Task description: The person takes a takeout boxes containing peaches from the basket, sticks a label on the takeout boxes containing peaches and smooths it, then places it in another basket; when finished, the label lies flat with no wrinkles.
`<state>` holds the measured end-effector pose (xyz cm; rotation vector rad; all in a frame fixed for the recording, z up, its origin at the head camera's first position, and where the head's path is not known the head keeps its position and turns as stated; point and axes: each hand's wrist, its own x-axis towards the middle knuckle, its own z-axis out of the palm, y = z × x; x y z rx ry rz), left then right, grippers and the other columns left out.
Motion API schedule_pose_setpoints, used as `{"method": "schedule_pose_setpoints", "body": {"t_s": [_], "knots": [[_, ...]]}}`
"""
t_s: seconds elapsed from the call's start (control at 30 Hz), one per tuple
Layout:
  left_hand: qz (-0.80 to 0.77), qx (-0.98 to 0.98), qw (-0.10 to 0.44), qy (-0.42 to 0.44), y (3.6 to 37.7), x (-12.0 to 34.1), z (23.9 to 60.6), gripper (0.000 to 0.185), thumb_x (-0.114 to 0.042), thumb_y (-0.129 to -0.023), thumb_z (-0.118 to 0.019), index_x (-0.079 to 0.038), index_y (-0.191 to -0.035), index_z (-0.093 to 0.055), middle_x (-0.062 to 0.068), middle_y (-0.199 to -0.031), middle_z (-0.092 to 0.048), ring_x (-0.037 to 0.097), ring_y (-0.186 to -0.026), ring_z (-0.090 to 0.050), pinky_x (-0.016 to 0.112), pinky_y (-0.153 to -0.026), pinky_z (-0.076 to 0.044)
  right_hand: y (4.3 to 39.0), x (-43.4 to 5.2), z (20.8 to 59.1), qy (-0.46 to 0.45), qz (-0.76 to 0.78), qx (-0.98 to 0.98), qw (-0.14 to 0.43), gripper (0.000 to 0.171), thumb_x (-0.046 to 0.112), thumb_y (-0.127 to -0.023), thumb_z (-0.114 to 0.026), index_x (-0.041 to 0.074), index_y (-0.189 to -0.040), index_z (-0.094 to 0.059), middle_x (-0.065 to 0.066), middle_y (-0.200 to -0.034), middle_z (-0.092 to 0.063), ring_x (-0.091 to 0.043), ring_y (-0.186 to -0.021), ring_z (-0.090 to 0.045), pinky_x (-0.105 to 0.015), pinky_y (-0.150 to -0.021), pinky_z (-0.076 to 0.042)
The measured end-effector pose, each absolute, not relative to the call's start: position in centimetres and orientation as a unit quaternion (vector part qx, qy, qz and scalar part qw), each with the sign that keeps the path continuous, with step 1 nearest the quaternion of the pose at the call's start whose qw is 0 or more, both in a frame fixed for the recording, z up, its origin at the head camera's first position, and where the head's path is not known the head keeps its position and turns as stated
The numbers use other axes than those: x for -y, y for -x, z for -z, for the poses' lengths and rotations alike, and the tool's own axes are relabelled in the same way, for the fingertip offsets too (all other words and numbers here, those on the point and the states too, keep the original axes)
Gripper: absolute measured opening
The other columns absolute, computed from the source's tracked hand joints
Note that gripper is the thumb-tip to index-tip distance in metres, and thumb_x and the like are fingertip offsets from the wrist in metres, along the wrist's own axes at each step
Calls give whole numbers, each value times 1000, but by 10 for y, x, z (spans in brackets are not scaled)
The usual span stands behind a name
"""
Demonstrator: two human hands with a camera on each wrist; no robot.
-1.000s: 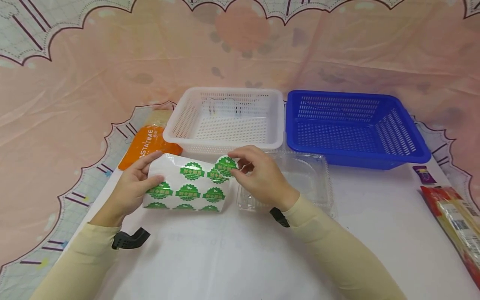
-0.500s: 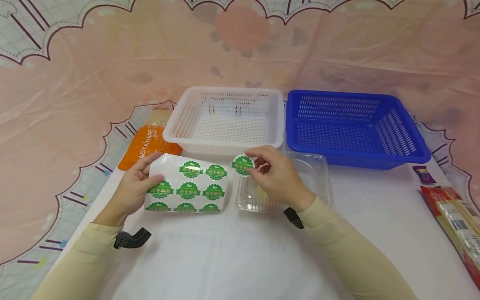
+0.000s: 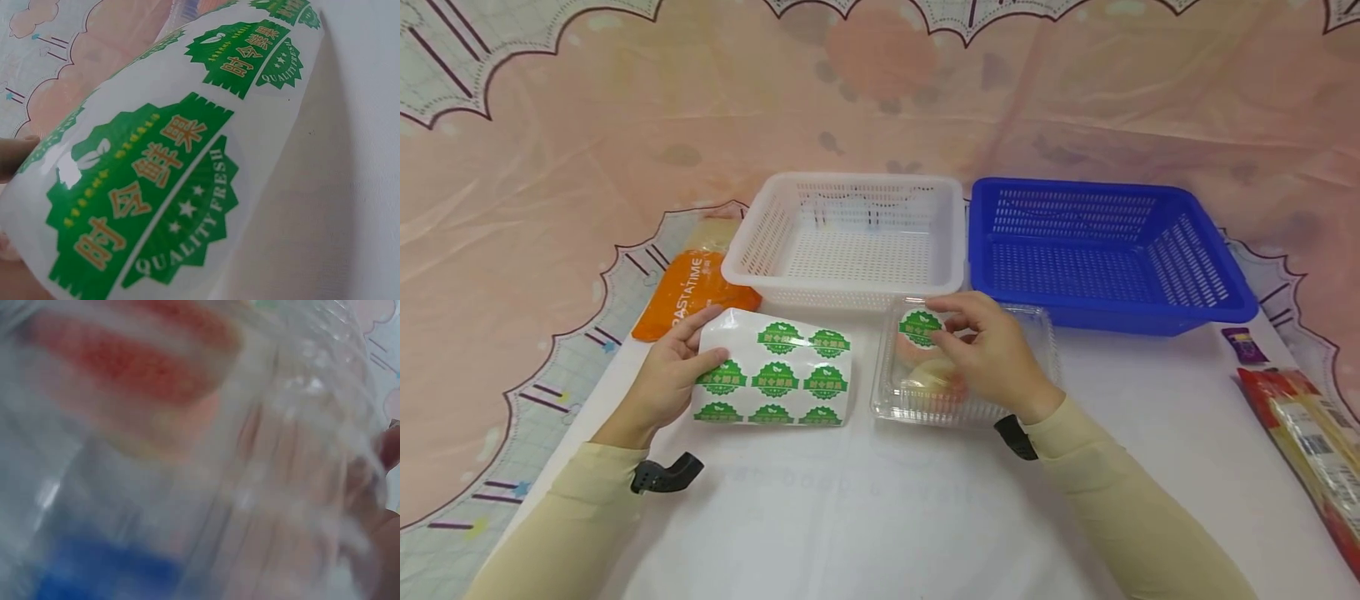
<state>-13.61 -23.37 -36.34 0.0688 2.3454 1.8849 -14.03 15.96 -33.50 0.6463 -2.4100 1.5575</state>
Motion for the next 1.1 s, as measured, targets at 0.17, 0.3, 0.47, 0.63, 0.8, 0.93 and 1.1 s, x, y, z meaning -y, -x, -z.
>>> {"method": "schedule_pose_setpoints", "body": {"t_s": [0.17,0.3,0.47,0.63,0.8,0.93,1.1], "knots": [[-616,-785,67,-17,139,235,365,64,-7,-101,-59,-9,-158,-28,22,-143,-51,12,-101,-68,27,-86,-55,139,-164,334,-214,-531,815,91,17,-12,-87,-69,-6,-103,-71,-15,-107,-64,-8,-89,-62,-18,-75,-55],[-615,-785,66,-15,140,237,367,65,-7,-101,-59,-9,-158,-27,23,-143,-51,11,-100,-68,27,-86,-55,138,-167,332,-205,-507,833,87,17,-10,-88,-69,-6,-105,-72,-13,-102,-68,-6,-87,-63,-17,-75,-56],[-617,-785,66,-8,144,240,371,65,-7,-101,-59,-9,-158,-27,23,-144,-51,10,-99,-68,26,-86,-55,136,-174,329,-196,-483,850,77,23,-8,-89,-69,-6,-112,-70,-13,-105,-68,-8,-87,-63,-17,-76,-55],[-614,-786,73,6,148,243,375,67,-7,-102,-59,-9,-159,-25,22,-144,-51,10,-100,-67,25,-86,-54,135,-182,326,-187,-463,864,65,25,-4,-89,-71,-5,-114,-70,-12,-107,-68,-8,-89,-62,-15,-76,-54],[-602,-793,90,15,152,247,379,67,-8,-102,-59,-9,-159,-25,22,-144,-51,11,-101,-65,23,-88,-53,136,-191,323,-170,-438,882,36,27,1,-90,-72,-3,-117,-70,-11,-107,-68,-16,-92,-62,-14,-76,-53],[-589,-802,102,13,155,250,383,66,-6,-101,-59,-7,-158,-28,23,-146,-48,13,-100,-62,19,-88,-52,137,-198,321,-160,-421,893,1,28,6,-91,-72,-2,-118,-70,-10,-107,-68,-23,-95,-61,-16,-76,-52],[-583,-804,112,27,156,250,385,57,-8,-101,-60,-6,-154,-38,21,-147,-46,16,-103,-60,20,-87,-53,137,-207,321,-148,-400,903,-39,29,15,-93,-72,1,-119,-70,-11,-112,-66,-24,-98,-61,-22,-75,-53]]}}
